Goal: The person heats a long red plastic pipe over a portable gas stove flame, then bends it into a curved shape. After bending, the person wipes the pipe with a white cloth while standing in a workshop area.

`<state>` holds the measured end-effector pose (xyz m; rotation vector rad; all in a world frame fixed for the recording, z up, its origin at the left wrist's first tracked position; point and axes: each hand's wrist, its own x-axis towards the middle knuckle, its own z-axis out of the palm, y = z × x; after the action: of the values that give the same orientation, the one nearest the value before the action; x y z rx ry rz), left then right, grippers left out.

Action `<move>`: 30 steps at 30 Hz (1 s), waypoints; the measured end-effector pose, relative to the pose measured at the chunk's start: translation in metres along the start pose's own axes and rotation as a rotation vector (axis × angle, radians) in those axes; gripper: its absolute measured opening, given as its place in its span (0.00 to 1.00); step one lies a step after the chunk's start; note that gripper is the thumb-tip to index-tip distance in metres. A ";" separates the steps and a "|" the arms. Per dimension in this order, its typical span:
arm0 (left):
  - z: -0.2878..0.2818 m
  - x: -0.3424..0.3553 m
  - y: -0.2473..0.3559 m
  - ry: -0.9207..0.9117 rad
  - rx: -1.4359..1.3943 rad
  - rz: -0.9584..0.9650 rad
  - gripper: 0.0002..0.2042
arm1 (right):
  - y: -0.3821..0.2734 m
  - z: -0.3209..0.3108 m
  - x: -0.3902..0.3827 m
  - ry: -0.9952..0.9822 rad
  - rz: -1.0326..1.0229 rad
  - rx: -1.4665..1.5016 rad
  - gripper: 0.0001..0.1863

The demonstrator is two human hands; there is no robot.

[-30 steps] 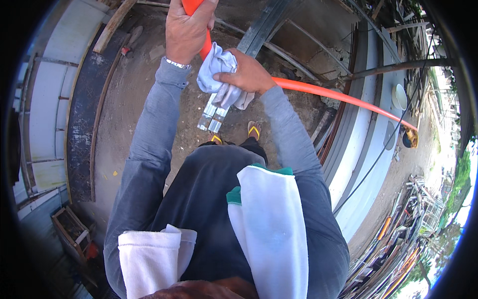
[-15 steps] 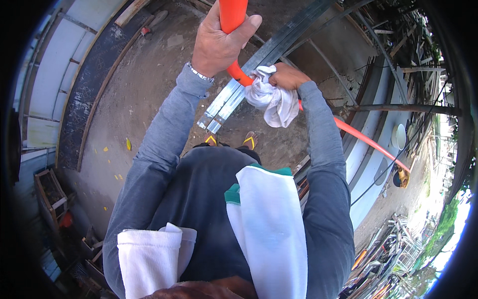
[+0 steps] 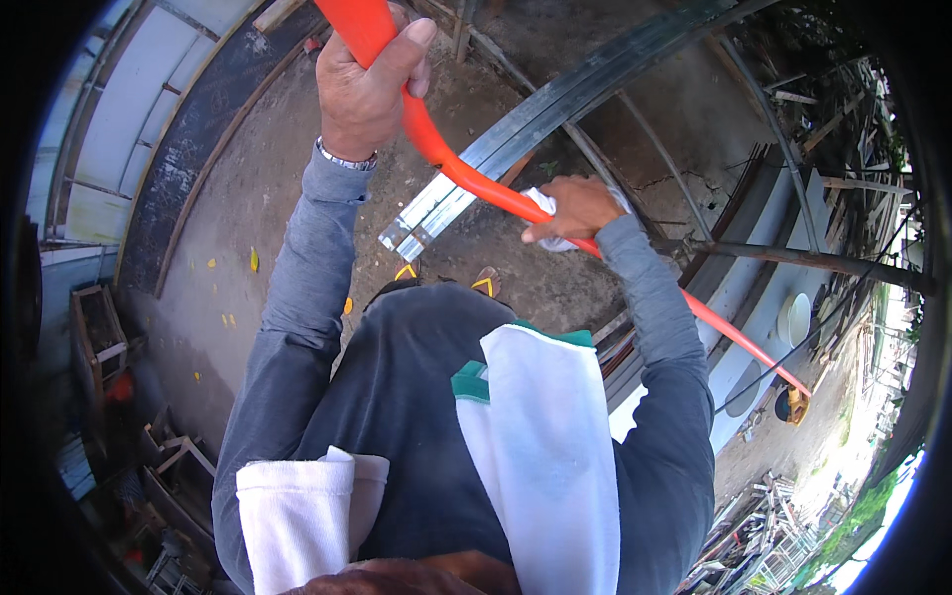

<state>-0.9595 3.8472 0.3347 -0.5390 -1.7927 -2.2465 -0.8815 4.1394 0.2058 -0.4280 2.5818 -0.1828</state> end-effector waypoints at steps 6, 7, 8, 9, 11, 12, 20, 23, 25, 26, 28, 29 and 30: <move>-0.007 -0.019 -0.015 0.016 0.111 0.055 0.15 | -0.004 0.026 0.009 -0.094 -0.069 0.086 0.26; -0.008 -0.024 -0.013 -0.035 0.169 0.111 0.17 | -0.003 0.026 0.008 -0.080 -0.064 0.079 0.25; -0.002 -0.034 -0.020 0.042 0.169 0.160 0.18 | -0.002 0.025 0.009 -0.061 -0.062 0.074 0.23; -0.005 -0.052 -0.027 0.024 0.352 0.076 0.19 | -0.002 0.023 0.008 -0.082 -0.056 0.100 0.23; -0.014 -0.086 -0.052 -0.032 0.711 -0.083 0.22 | 0.000 0.015 0.006 -0.106 -0.029 0.159 0.23; -0.020 -0.105 -0.079 -0.050 0.740 -0.198 0.22 | 0.000 0.013 0.006 -0.118 -0.032 0.178 0.23; -0.016 -0.131 -0.124 -0.039 0.820 -0.497 0.23 | 0.000 0.029 0.008 -0.105 -0.062 0.197 0.22; -0.021 -0.132 -0.131 -0.087 0.864 -0.425 0.21 | 0.001 0.030 0.007 -0.093 -0.084 0.193 0.22; -0.022 -0.134 -0.133 -0.107 0.866 -0.379 0.20 | 0.000 0.030 0.006 -0.082 -0.084 0.157 0.22; -0.023 -0.135 -0.135 -0.105 0.853 -0.360 0.21 | -0.001 0.029 0.004 -0.078 -0.085 0.139 0.22; -0.024 -0.136 -0.139 -0.098 0.830 -0.319 0.21 | -0.005 0.027 0.002 -0.099 -0.072 0.184 0.22; -0.023 -0.138 -0.141 -0.084 0.820 -0.323 0.21 | -0.007 0.026 0.001 -0.109 -0.066 0.206 0.23; -0.023 -0.139 -0.142 -0.071 0.810 -0.327 0.22 | -0.005 0.028 0.002 -0.098 -0.069 0.209 0.23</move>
<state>-0.8917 3.8502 0.1463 -0.1633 -2.7286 -1.4299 -0.8674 4.1329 0.1818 -0.4368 2.4221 -0.4409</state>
